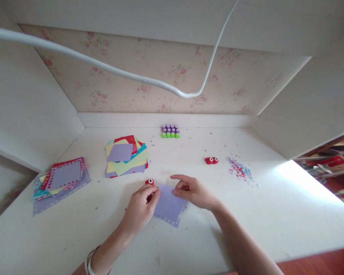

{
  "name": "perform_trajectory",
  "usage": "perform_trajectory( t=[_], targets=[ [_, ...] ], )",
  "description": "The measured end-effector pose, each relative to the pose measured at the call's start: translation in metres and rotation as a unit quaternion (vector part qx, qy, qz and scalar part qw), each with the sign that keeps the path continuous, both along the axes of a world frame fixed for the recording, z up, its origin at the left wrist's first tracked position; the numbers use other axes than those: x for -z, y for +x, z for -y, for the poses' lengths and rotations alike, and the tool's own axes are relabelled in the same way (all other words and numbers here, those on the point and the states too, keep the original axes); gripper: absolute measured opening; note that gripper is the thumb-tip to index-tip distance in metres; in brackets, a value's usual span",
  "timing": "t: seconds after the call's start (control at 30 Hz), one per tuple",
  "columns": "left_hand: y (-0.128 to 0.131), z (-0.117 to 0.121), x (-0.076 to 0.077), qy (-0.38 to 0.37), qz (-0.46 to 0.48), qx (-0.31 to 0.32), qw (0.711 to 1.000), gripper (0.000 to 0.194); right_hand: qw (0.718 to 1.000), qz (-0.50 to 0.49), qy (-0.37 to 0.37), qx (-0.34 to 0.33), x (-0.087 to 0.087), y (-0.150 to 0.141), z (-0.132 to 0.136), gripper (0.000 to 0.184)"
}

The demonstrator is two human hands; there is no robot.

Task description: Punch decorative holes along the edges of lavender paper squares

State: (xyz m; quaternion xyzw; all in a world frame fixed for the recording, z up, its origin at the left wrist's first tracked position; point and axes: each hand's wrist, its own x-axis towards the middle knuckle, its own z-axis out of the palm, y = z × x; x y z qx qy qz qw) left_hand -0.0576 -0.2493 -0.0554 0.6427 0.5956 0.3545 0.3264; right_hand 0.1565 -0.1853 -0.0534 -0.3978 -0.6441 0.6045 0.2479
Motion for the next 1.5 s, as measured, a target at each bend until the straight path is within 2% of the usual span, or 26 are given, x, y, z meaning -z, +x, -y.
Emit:
perform_trajectory(
  t=[0.1,0.23,0.3,0.37,0.47,0.6,0.7,0.8,0.87,0.93,1.03,1.1,1.2,1.3,1.37,1.4,1.5],
  targets=[
    [-0.001,0.001,-0.001,0.050,-0.022,0.001,0.998,0.027,1.000,0.023,0.019,-0.011,-0.001,0.003,0.001,0.049],
    [-0.016,-0.002,0.002,0.138,-0.092,-0.068,0.984,0.024,0.994,0.050,0.037,0.090,0.001,0.013,-0.007,0.037],
    [-0.025,-0.005,0.008,0.170,-0.153,-0.085,0.970,0.030,0.986,0.091,0.062,0.126,0.002,0.019,-0.010,0.035],
    [-0.033,-0.008,0.015,0.169,-0.203,-0.067,0.962,0.038,0.976,0.158,0.100,0.111,0.001,0.022,-0.010,0.033],
    [-0.038,-0.012,0.024,0.149,-0.225,-0.024,0.963,0.029,0.948,0.258,0.175,0.066,-0.005,0.020,-0.003,0.031],
    [-0.037,-0.014,0.026,0.153,-0.211,-0.007,0.966,0.019,0.913,0.310,0.237,0.117,-0.011,0.011,0.005,0.037],
    [-0.031,-0.014,0.021,0.167,-0.170,0.016,0.971,0.020,0.922,0.249,0.273,0.115,-0.014,0.001,0.009,0.039],
    [-0.020,-0.012,0.015,0.170,-0.107,0.058,0.978,0.022,0.947,0.124,0.294,0.024,-0.014,-0.013,0.014,0.045],
    [-0.012,-0.009,0.012,0.164,-0.079,0.066,0.981,0.021,0.952,0.057,0.300,-0.025,-0.014,-0.022,0.019,0.045],
    [-0.007,-0.006,0.011,0.157,-0.061,0.050,0.984,0.021,0.955,0.025,0.295,-0.024,-0.014,-0.028,0.024,0.039],
    [-0.005,-0.003,0.012,0.150,-0.040,0.019,0.988,0.027,0.966,0.038,0.254,0.038,-0.013,-0.027,0.027,0.032],
    [-0.007,-0.002,0.012,0.159,-0.036,0.022,0.986,0.026,0.973,0.049,0.211,0.085,-0.011,-0.016,0.023,0.030],
    [-0.011,0.002,0.012,0.193,-0.068,0.075,0.976,0.018,0.964,0.050,0.173,0.195,-0.005,0.018,0.007,0.032],
    [-0.012,0.007,0.013,0.209,-0.131,0.133,0.960,0.019,0.912,0.106,0.184,0.350,0.000,0.071,-0.017,0.044],
    [-0.010,0.010,0.015,0.211,-0.167,0.161,0.950,0.021,0.858,0.203,0.197,0.430,0.003,0.106,-0.032,0.051],
    [-0.009,0.012,0.016,0.213,-0.179,0.173,0.945,0.022,0.835,0.260,0.195,0.444,0.004,0.121,-0.038,0.054],
    [-0.004,0.014,0.019,0.226,-0.185,0.197,0.936,0.024,0.819,0.323,0.180,0.438,0.007,0.149,-0.051,0.056]
  ],
)
